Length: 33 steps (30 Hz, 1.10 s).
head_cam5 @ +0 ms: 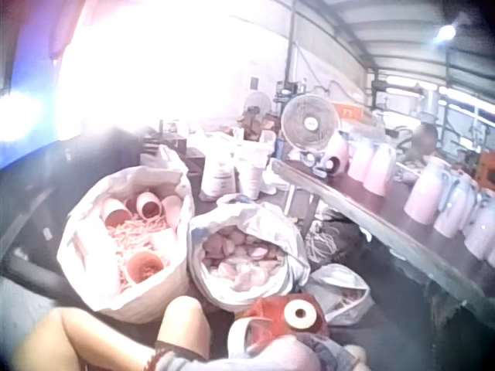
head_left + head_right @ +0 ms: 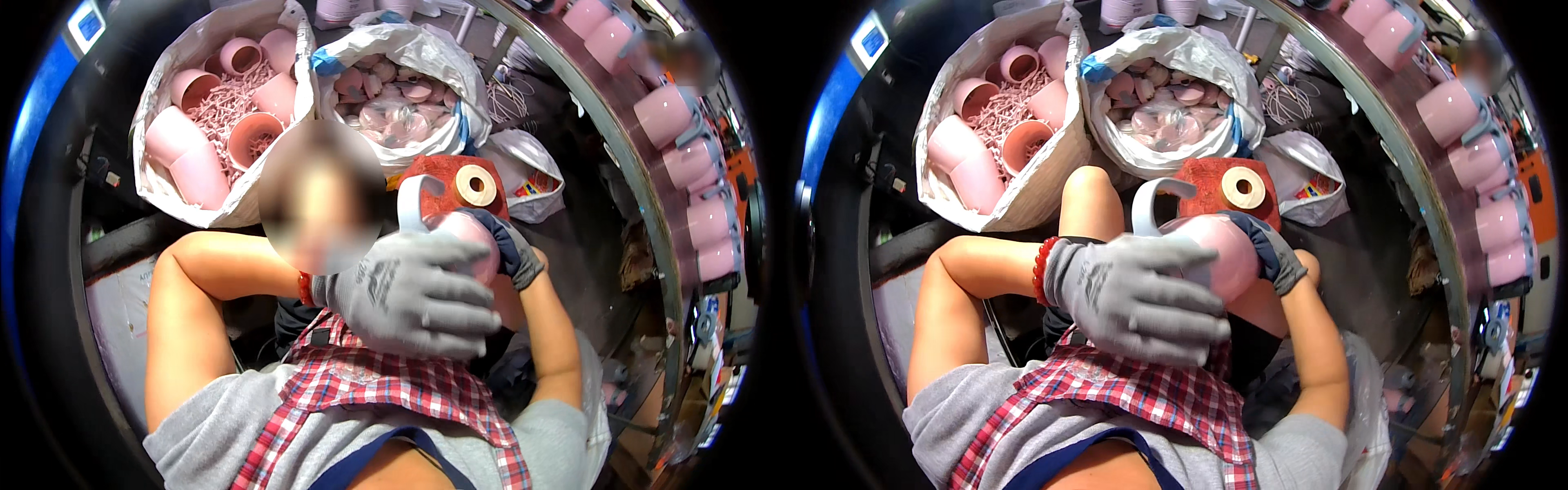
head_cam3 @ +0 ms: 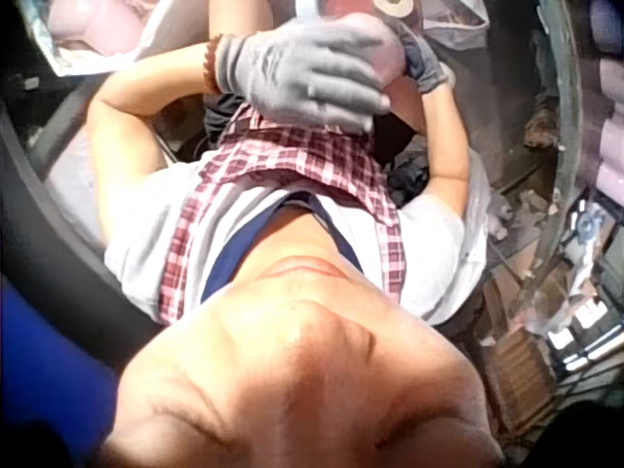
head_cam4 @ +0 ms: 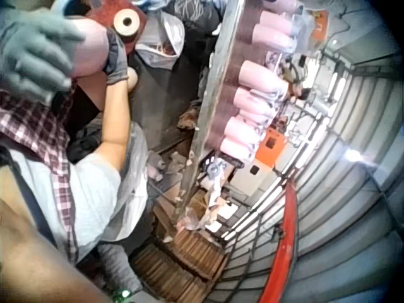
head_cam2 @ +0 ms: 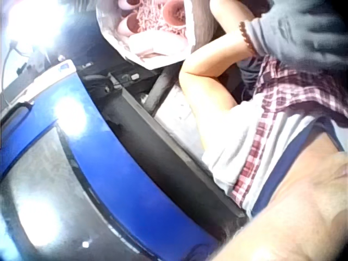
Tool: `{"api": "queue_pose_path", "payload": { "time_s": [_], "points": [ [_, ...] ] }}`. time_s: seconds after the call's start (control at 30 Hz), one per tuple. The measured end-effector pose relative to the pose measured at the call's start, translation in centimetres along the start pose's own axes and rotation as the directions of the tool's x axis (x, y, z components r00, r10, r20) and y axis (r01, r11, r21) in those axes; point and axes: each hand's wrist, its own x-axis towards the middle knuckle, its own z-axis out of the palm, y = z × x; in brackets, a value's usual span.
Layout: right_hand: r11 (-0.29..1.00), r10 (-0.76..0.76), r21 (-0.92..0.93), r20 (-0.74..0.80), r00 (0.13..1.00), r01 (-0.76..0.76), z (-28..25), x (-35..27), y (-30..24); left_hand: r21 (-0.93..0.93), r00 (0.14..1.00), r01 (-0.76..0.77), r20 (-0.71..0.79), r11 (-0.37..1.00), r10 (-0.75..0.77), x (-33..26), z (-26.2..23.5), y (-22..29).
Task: The person assembles pink thermal flasks by fitting a plastic top and handle assembly onto the flask body, then placing the completed units on a table.
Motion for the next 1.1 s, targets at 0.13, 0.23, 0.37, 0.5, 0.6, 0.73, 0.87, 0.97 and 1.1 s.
{"api": "queue_pose_path", "payload": {
  "time_s": [0.13, 0.23, 0.37, 0.5, 0.6, 0.73, 0.87, 0.97, 1.1],
  "points": [
    [0.838, -0.452, -0.433, -0.210, 0.867, 0.332, -1.3, -1.2, -3.6, 0.237, 0.979, 0.201, -0.020, 0.950, -0.202, 0.3, -2.3, -1.7],
    [0.061, -0.980, -0.995, -0.045, 0.194, 0.077, -1.5, -3.6, -8.7, 0.143, 0.778, 0.624, -0.211, 0.769, -0.592, -1.7, -4.6, -4.4],
    [-0.069, -0.959, -0.989, 0.030, -0.280, 0.129, 2.1, -4.9, -12.1, -0.519, 0.391, 0.620, -0.445, 0.588, -0.805, -3.4, -2.8, -5.4],
    [0.177, -0.982, -0.919, -0.187, 0.006, 0.352, 4.1, -4.2, -11.9, -0.019, 0.625, 0.650, -0.556, 0.760, -0.548, -2.3, -3.4, -3.2],
    [0.564, -0.780, -0.693, -0.267, 0.566, 0.450, 3.1, -3.4, -9.9, 0.219, 0.910, 0.385, -0.249, 0.897, -0.331, 0.3, -3.8, -0.6],
    [0.534, -0.598, -0.654, 0.155, 0.786, 0.535, 2.1, -2.1, -5.8, 0.324, 0.998, 0.022, 0.045, 0.946, -0.039, 2.6, -2.8, 1.8],
    [0.750, -0.447, -0.576, -0.078, 0.891, 0.326, 2.5, -1.6, -5.5, 0.147, 0.990, 0.106, 0.074, 0.984, -0.117, 2.7, -3.3, 0.9],
    [0.469, -0.600, -0.880, -0.254, 0.759, 0.075, 2.6, -4.4, -9.7, 0.014, 0.987, 0.029, 0.159, 0.999, -0.030, 3.1, -3.9, 0.2],
    [0.317, -0.444, -0.893, 0.157, 0.882, 0.319, 5.4, -8.7, -15.6, -0.189, 0.988, -0.007, 0.152, 0.982, 0.036, 4.7, -3.9, 0.5]
  ]
}}
